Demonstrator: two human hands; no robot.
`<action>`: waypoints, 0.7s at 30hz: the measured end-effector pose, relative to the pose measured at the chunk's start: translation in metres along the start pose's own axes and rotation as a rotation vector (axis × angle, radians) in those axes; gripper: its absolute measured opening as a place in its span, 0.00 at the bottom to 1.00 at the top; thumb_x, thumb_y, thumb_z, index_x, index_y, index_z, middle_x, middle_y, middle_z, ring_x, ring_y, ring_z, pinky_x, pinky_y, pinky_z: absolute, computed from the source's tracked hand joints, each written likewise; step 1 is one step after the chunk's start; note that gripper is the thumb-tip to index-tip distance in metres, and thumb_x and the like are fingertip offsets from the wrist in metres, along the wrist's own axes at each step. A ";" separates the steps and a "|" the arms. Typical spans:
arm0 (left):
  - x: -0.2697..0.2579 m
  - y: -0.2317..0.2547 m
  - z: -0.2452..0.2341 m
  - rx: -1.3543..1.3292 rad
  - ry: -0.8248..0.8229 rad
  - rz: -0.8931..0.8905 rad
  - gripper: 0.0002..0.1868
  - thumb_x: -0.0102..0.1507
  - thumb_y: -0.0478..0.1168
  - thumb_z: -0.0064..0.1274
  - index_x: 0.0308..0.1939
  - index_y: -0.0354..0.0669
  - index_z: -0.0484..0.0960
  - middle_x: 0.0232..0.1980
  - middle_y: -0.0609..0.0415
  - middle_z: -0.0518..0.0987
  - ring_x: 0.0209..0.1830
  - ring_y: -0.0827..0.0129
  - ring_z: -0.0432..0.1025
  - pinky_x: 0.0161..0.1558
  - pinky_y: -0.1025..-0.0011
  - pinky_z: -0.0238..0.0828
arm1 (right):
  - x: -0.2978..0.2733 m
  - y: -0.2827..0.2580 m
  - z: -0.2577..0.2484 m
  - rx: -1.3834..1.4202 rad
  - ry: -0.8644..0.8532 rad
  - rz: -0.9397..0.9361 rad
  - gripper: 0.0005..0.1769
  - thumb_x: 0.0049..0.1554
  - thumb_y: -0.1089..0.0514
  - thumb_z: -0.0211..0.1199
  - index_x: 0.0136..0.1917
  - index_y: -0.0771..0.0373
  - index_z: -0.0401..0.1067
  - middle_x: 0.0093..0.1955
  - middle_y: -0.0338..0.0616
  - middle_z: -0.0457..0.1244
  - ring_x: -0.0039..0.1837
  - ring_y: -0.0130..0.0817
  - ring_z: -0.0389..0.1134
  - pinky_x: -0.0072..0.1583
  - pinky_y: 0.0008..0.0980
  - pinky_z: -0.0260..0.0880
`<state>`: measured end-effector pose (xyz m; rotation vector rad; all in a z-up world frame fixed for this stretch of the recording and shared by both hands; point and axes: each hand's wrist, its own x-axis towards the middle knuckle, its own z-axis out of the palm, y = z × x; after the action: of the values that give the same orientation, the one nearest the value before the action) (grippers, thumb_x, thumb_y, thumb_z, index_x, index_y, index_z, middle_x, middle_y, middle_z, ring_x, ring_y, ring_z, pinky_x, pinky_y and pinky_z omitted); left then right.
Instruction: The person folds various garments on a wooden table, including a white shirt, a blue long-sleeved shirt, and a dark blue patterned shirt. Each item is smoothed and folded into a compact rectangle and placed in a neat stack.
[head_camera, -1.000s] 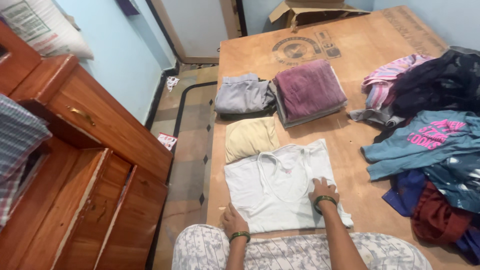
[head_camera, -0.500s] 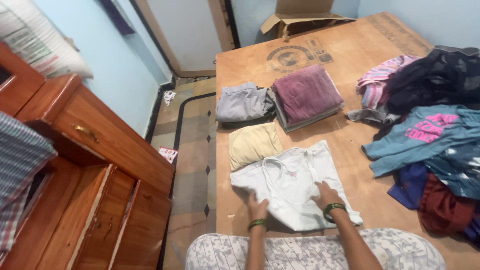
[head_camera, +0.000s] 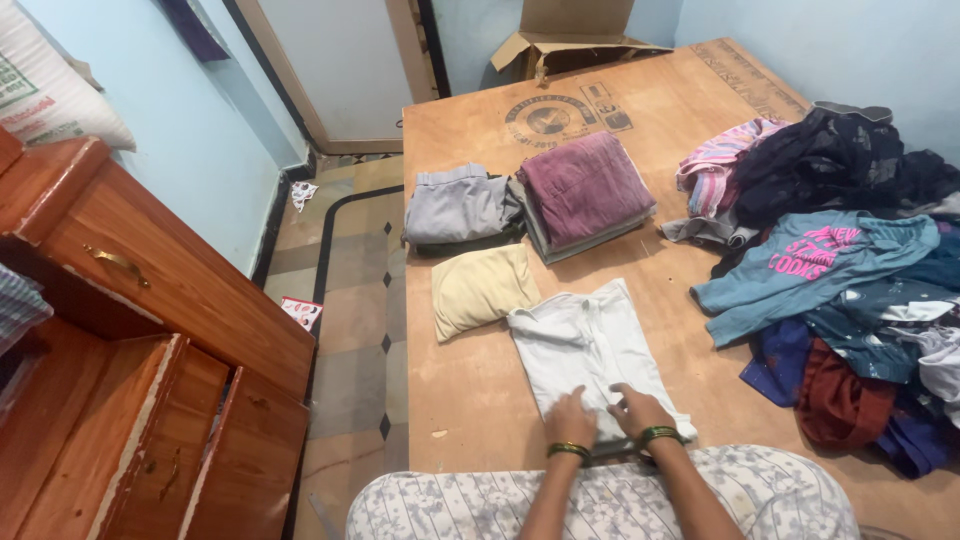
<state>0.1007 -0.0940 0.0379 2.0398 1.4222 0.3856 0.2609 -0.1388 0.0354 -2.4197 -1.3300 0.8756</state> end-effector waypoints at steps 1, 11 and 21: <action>0.009 -0.010 -0.004 0.034 0.045 0.032 0.26 0.60 0.43 0.56 0.64 0.56 0.77 0.54 0.47 0.77 0.58 0.50 0.70 0.60 0.54 0.66 | 0.000 -0.007 0.003 -0.015 0.011 -0.014 0.24 0.57 0.45 0.64 0.65 0.45 0.70 0.57 0.43 0.73 0.60 0.41 0.73 0.62 0.40 0.73; 0.161 -0.045 -0.037 0.416 -0.015 0.157 0.20 0.62 0.40 0.55 0.58 0.57 0.80 0.73 0.57 0.65 0.67 0.52 0.60 0.65 0.49 0.55 | -0.016 -0.049 0.012 -0.162 -0.119 -0.076 0.10 0.53 0.50 0.63 0.48 0.46 0.79 0.56 0.42 0.68 0.60 0.42 0.70 0.62 0.42 0.70; 0.208 -0.033 -0.052 0.405 0.124 0.167 0.25 0.57 0.39 0.51 0.60 0.50 0.78 0.71 0.54 0.67 0.64 0.54 0.59 0.65 0.45 0.45 | -0.007 -0.059 0.006 -0.133 -0.143 -0.037 0.11 0.56 0.46 0.60 0.46 0.50 0.79 0.55 0.41 0.69 0.59 0.43 0.70 0.60 0.43 0.71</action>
<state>0.1260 0.1210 0.0351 2.5097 1.5024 0.3164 0.2142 -0.1126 0.0620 -2.4621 -1.5242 0.9971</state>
